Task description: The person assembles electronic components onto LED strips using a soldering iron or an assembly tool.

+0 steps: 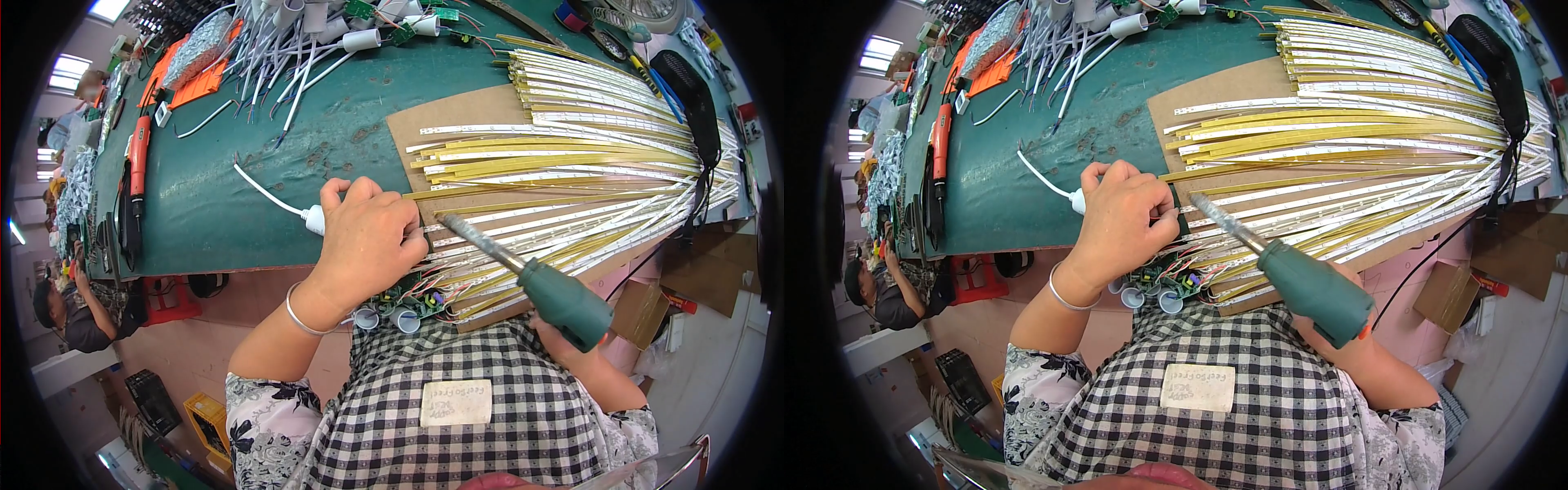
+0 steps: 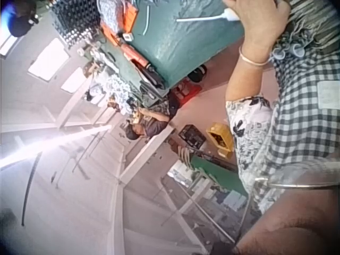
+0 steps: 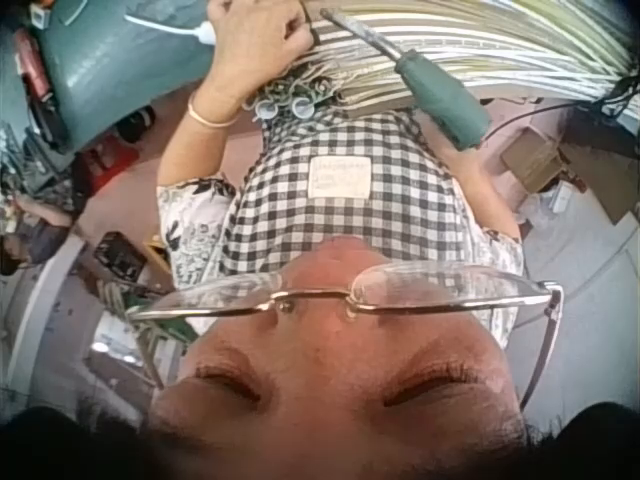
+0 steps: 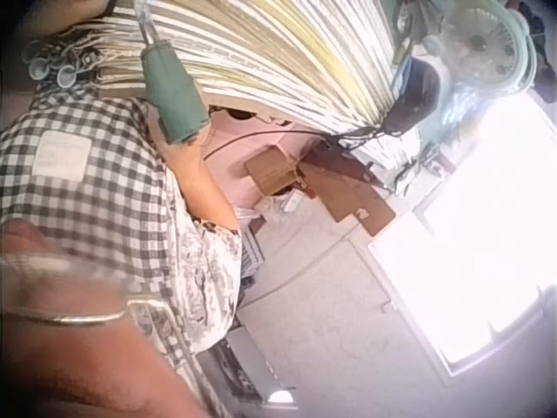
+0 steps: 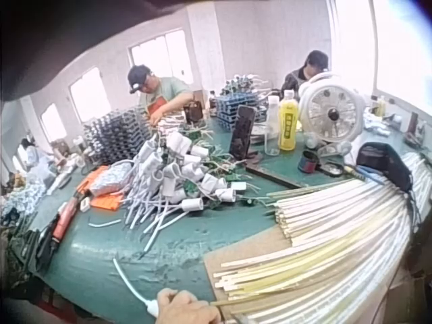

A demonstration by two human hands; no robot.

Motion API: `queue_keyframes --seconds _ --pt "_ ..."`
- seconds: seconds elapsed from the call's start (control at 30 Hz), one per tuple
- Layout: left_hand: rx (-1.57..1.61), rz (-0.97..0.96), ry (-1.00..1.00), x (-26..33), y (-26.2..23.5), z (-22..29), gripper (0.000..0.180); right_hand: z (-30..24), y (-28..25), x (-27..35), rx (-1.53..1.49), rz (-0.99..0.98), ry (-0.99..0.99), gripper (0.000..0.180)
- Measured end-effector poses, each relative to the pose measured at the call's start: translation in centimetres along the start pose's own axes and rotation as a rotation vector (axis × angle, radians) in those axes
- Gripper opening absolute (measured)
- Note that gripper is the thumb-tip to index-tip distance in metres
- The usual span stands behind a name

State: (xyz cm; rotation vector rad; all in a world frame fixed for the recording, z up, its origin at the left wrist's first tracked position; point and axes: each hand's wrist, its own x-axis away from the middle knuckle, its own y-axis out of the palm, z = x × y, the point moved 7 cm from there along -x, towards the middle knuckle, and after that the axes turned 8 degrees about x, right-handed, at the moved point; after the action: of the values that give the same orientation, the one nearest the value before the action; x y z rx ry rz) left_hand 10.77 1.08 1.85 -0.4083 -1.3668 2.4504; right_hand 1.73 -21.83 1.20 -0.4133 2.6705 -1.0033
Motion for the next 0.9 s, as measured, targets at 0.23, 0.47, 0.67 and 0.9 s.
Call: queue_keyframes --seconds 0.23,0.47,0.67,0.9 --pt "-0.001 0.005 0.007 0.0 0.0 0.0 0.008 2.9 0.6 2.6 -0.173 0.056 0.276 0.026" --pt "-0.007 0.007 0.0 -0.1 0.0 0.1 0.009 1.8 0.6 1.6 -0.254 -0.006 0.215 0.028" --pt "-0.006 0.009 0.002 0.0 0.0 0.0 0.008 0.3 0.1 0.8 -0.006 -0.03 0.028 0.031" --pt "-0.003 0.009 0.008 0.0 -0.1 0.1 0.007 -0.8 -0.2 0.1 0.049 -0.004 -0.052 0.034"
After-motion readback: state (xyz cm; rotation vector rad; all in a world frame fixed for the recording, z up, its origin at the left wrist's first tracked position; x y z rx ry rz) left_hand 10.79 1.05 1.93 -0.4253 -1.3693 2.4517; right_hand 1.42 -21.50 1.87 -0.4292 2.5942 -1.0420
